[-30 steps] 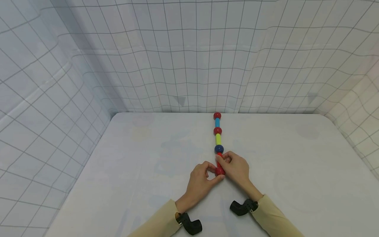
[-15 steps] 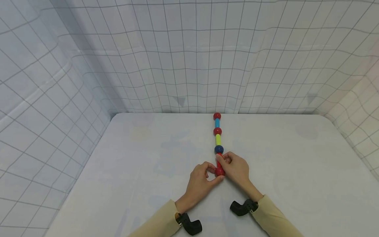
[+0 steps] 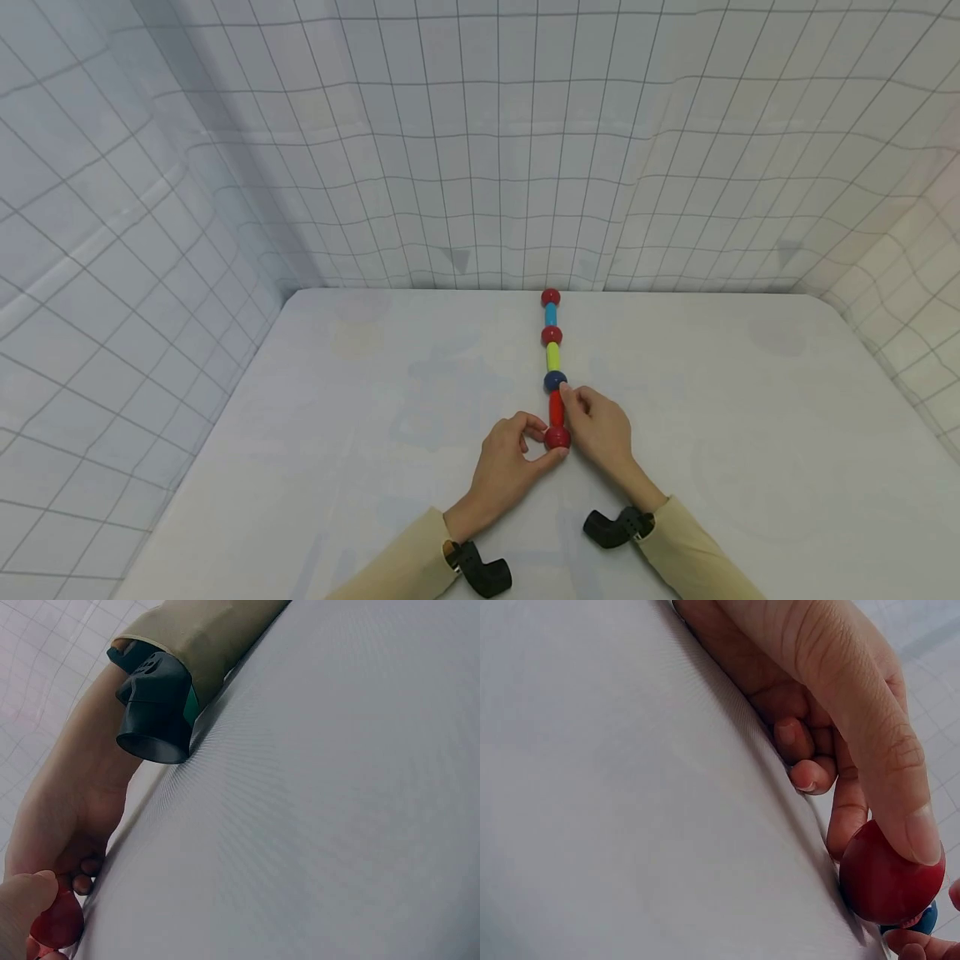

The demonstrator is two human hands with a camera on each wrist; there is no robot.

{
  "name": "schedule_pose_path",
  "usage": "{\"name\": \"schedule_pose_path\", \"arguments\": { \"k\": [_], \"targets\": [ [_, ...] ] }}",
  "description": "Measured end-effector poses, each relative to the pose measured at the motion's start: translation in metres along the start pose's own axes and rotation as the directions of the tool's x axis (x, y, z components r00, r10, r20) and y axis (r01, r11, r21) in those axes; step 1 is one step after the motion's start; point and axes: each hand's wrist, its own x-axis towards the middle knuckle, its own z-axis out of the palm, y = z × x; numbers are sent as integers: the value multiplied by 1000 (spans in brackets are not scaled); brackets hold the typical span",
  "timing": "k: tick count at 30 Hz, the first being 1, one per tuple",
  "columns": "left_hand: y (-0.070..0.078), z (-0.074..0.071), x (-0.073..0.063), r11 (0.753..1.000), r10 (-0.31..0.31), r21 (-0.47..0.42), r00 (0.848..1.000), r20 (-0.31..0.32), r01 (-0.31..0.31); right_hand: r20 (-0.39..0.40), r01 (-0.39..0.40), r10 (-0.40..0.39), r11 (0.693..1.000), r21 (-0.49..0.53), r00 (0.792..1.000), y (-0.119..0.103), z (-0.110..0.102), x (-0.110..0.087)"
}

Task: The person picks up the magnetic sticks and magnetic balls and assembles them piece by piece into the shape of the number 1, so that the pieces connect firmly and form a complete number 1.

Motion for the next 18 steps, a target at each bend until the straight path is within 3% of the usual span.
{"name": "schedule_pose_path", "arguments": {
  "k": [18],
  "targets": [
    [-2,1,-1,1000,-1,-1,1000,-1,1,-11,12,-12,1000,1,1000,2,-3,1]
  ]
}}
